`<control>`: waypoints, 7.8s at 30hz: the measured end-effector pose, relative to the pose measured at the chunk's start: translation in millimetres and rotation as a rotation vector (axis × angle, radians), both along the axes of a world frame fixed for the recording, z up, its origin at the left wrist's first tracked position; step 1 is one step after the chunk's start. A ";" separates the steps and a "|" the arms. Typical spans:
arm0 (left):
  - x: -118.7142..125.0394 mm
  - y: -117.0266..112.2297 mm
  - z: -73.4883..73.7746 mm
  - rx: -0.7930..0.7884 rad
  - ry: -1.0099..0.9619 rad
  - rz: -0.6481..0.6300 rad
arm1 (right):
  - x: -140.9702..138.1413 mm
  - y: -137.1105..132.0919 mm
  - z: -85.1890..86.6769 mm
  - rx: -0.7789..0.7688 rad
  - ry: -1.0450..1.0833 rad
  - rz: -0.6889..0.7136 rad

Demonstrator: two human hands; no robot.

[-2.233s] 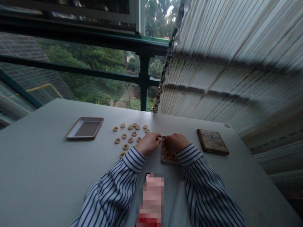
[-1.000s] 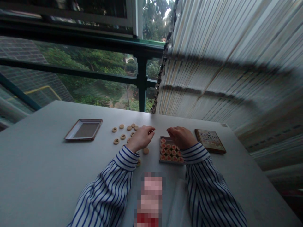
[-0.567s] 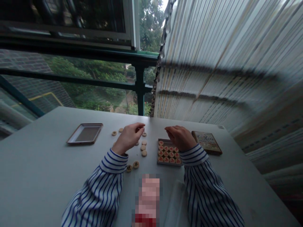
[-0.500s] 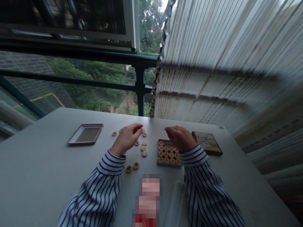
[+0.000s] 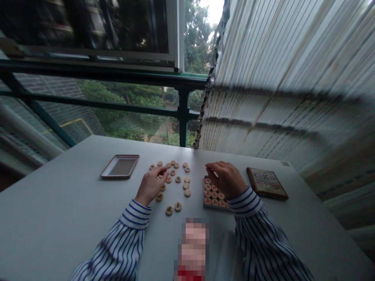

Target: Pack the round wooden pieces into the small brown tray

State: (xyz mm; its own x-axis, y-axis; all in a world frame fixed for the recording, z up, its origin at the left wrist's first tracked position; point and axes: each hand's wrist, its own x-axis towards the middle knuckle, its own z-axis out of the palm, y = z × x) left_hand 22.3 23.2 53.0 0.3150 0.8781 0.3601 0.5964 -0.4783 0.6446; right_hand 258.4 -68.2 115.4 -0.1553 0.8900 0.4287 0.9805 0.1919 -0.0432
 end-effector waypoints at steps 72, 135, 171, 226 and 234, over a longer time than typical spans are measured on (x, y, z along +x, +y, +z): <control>14.0 -16.5 -21.8 0.362 0.132 0.025 | -46.7 18.3 -32.1 -0.184 0.052 0.104; 112.2 -30.5 18.6 -0.414 -0.356 -0.473 | 30.9 -5.3 -28.5 -0.179 0.625 0.089; 113.7 -27.8 16.5 -0.439 -0.379 -0.452 | 31.9 -4.0 -32.9 -0.126 0.349 0.147; 108.0 -32.4 -1.9 -0.179 0.329 -0.533 | 35.9 2.9 -53.0 -0.568 -0.167 -0.277; 107.7 -32.3 -1.2 -0.191 0.352 -0.523 | 35.8 5.0 -56.5 -0.576 -0.171 -0.286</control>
